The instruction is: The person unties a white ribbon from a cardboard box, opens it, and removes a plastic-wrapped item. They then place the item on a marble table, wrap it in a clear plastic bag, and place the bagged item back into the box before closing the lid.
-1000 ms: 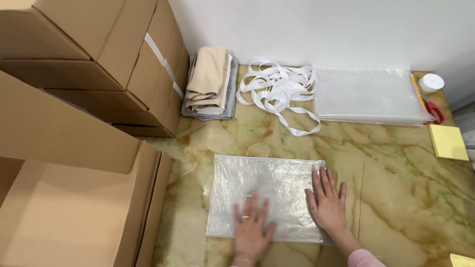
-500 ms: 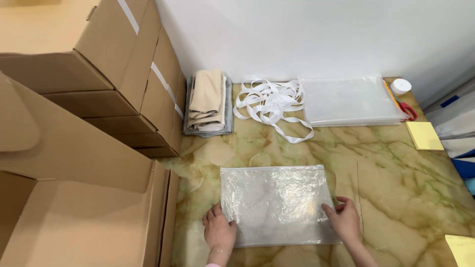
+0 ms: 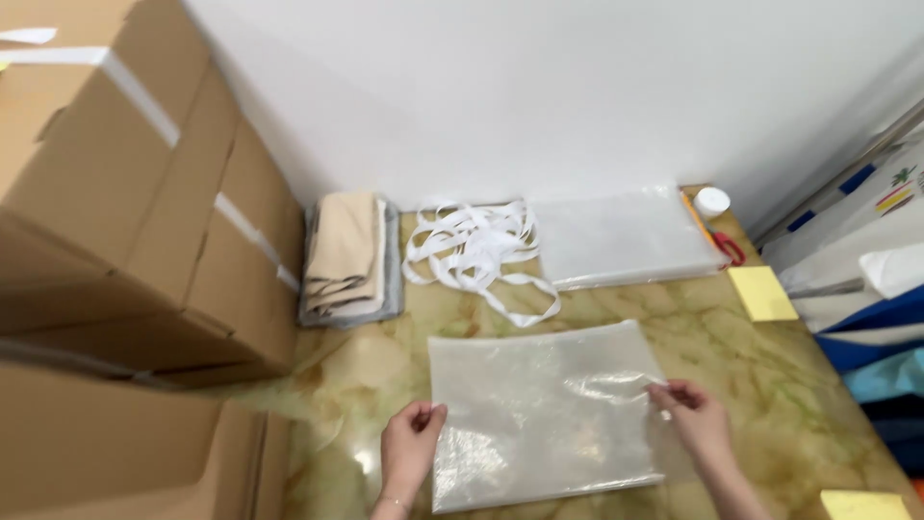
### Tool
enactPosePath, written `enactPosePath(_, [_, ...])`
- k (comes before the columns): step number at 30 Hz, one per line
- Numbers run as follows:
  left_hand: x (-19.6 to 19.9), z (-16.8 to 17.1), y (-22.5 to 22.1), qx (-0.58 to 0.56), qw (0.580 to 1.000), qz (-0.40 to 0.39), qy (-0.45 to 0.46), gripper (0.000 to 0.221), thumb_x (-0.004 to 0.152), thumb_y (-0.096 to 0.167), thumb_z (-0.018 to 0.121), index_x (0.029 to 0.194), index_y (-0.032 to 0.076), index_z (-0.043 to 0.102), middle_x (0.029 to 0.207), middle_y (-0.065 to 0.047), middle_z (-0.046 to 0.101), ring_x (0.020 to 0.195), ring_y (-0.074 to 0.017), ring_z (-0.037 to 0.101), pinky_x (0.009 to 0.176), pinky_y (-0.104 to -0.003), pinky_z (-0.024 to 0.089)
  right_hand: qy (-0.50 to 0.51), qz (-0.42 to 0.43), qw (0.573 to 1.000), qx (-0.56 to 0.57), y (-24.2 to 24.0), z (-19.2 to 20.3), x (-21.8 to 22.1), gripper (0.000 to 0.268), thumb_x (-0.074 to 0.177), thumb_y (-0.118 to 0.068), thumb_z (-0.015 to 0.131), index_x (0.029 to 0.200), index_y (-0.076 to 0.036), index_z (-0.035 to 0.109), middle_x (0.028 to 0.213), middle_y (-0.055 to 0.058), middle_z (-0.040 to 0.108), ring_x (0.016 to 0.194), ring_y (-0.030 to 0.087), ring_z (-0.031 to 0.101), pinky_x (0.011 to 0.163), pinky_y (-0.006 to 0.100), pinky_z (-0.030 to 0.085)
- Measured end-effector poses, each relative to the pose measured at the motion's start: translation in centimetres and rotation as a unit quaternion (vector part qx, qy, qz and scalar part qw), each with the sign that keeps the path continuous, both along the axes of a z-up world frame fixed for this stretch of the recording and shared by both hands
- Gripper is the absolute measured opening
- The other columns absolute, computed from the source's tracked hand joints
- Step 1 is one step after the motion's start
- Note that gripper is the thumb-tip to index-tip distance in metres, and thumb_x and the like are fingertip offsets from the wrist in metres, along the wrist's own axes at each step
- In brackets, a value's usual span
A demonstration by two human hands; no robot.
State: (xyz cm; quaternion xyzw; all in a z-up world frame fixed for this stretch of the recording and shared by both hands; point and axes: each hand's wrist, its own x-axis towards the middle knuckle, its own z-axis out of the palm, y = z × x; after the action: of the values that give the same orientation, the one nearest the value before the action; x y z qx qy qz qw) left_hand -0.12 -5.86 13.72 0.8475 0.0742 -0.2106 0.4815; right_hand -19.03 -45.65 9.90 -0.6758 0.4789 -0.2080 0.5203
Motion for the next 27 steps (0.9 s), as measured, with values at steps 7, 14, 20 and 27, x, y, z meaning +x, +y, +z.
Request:
enactPosePath(7, [8.8, 4.6, -18.6, -0.079, 0.995, -0.048, -0.045, 0.018, 0.085, 0.037, 0.082, 0.086, 0.019, 0.082, 0.079, 0.007, 0.078, 0.078, -0.0071, 0.067, 0.081, -0.025, 0.052, 0.004, -0.004, 0.998, -0.062, -19.1, 7.5, 7.5, 0.023, 0.090, -0.020, 0.087, 0.106, -0.006, 0.079, 0.092, 0.005, 0.074, 0.079, 0.012, 0.058, 0.065, 0.032, 0.045])
enactPosePath(14, [17.4, 3.9, -33.5, 0.003, 0.996, -0.084, -0.004, 0.023, 0.088, 0.046, 0.074, 0.096, 0.026, 0.081, 0.097, 0.014, 0.080, 0.090, -0.0086, 0.071, 0.083, -0.029, 0.053, 0.060, -0.031, 0.996, -0.061, -32.4, 6.5, 18.0, 0.030, 0.086, -0.028, 0.090, 0.103, -0.007, 0.077, 0.086, 0.005, 0.070, 0.072, 0.015, 0.059, 0.063, 0.033, 0.046])
enactPosePath(20, [22.5, -2.9, -37.3, 0.035, 0.993, -0.115, 0.004, 0.033, 0.096, 0.040, 0.074, 0.117, 0.016, 0.080, 0.113, -0.002, 0.081, 0.109, -0.0239, 0.076, 0.087, -0.037, 0.059, 0.102, -0.014, 0.987, -0.126, -38.8, -2.5, 21.9, 0.041, 0.073, -0.032, 0.098, 0.107, -0.013, 0.084, 0.088, 0.007, 0.078, 0.079, 0.022, 0.071, 0.066, 0.037, 0.054])
enactPosePath(27, [20.8, 0.8, -37.0, 0.082, 0.991, -0.103, -0.004, 0.035, 0.094, 0.030, 0.074, 0.125, 0.012, 0.074, 0.114, -0.008, 0.078, 0.118, -0.0285, 0.072, 0.097, -0.042, 0.057, 0.154, 0.026, 0.964, -0.216, -36.5, -3.2, 20.8, 0.056, 0.070, -0.035, 0.097, 0.122, -0.025, 0.080, 0.092, 0.002, 0.078, 0.087, 0.022, 0.074, 0.080, 0.035, 0.057])
